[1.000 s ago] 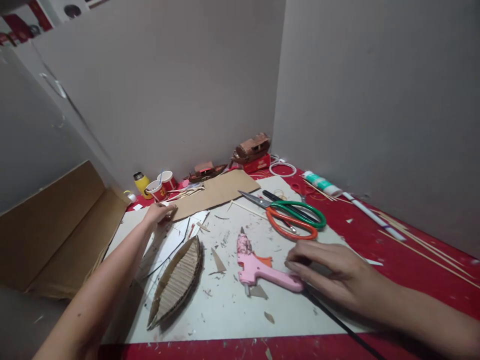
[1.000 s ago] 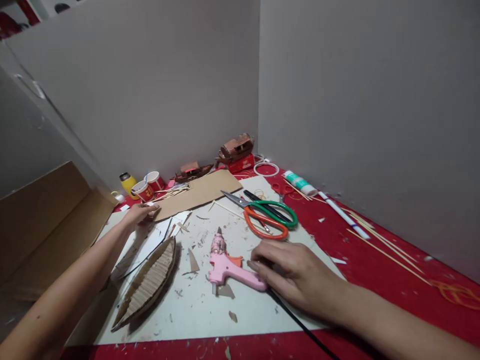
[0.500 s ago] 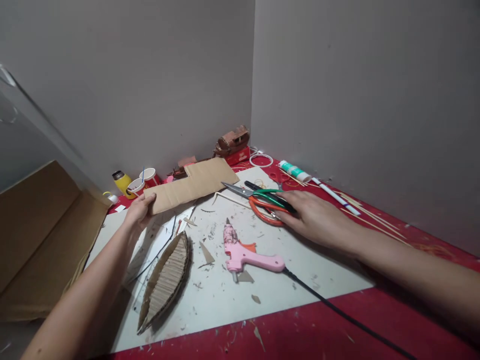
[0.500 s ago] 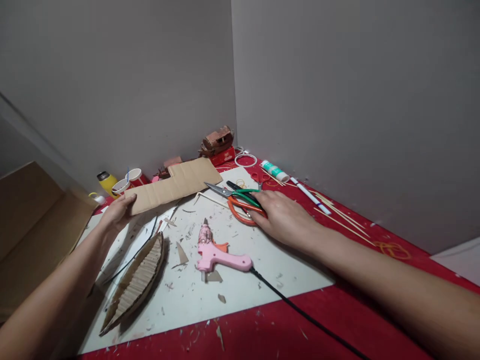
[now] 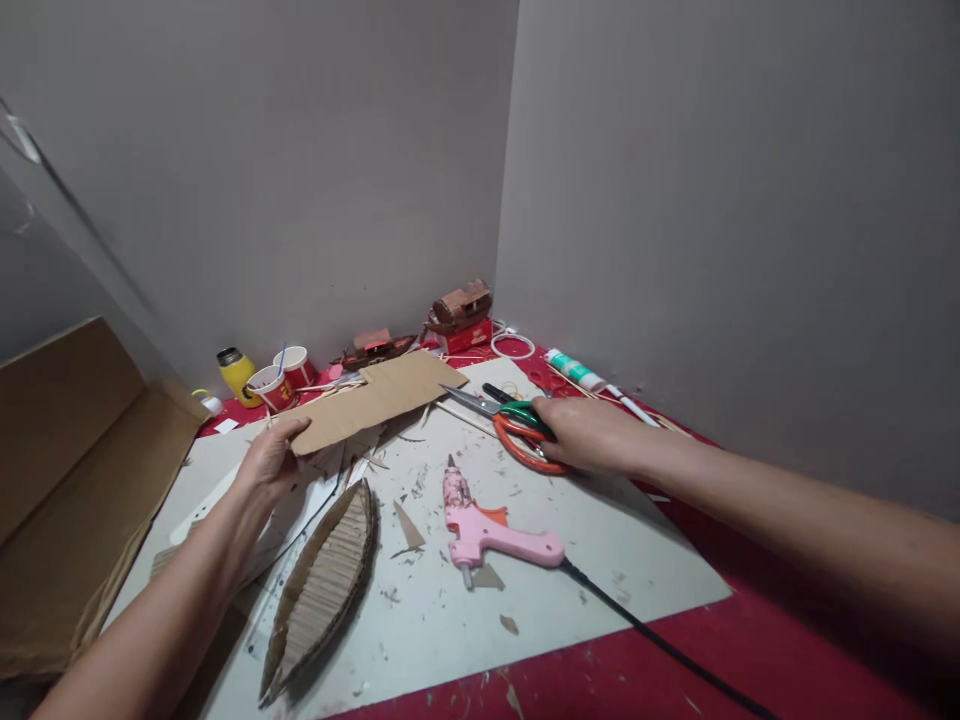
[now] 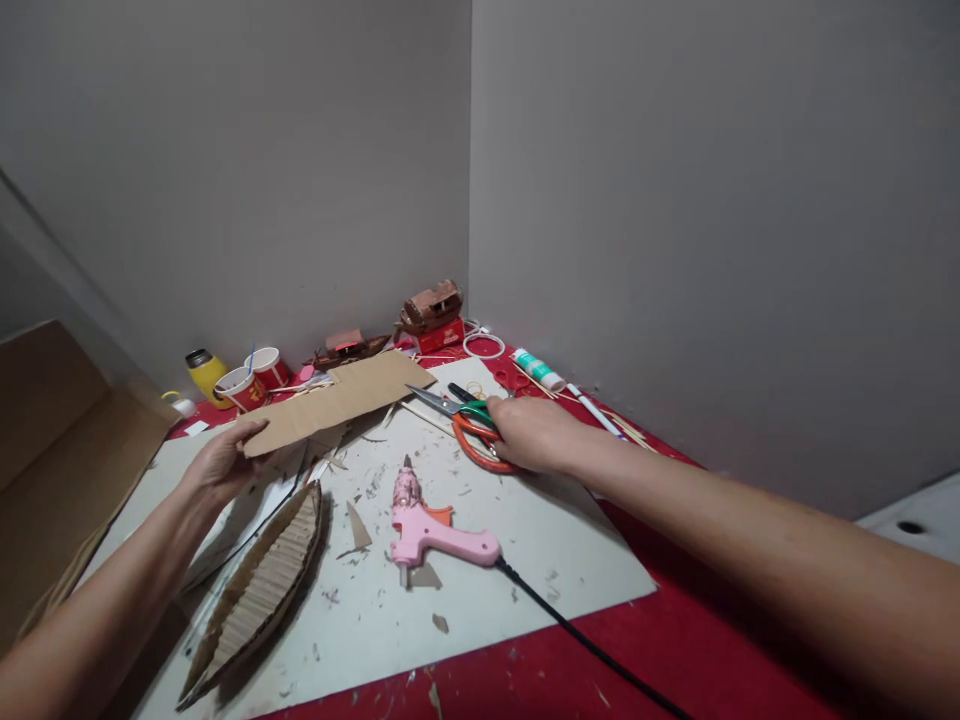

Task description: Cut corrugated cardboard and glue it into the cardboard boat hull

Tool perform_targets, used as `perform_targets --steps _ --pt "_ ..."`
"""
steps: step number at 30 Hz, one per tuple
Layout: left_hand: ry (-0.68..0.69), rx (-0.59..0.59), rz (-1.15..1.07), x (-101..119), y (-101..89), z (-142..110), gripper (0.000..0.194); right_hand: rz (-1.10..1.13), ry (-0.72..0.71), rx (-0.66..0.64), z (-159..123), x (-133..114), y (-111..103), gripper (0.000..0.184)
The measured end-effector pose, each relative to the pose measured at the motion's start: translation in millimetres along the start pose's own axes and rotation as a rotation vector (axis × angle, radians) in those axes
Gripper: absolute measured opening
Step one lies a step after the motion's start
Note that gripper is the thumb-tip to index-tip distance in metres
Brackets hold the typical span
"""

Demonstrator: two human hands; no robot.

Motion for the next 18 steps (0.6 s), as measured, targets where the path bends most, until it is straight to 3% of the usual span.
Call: perform_targets --steps 4,9,18 --pt "-0.149 -0.105 -0.007 -3.7 3.1 -7.5 0.018 -0.033 0.004 -0.012 2.9 1.1 -1.3 0.025" --pt "-0.217 -0.199 -0.012 -11.2 9.5 -14.6 0.026 -0.075 -0.009 -0.015 6.7 4.3 -5.4 0.018" --pt "-0.212 -0.190 -0.049 -13.1 0.1 -25.7 0.028 -0.062 0.039 0.014 1.3 0.6 -23.7 0.014"
Point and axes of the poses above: each hand's wrist, its own z-axis towards the middle knuckle, its own y-axis out of the palm, x = y × z, the point moved 3 cm from there along z, towards the middle knuckle, and after that the axes turned 6 degrees about z, right-handed, at the moved point
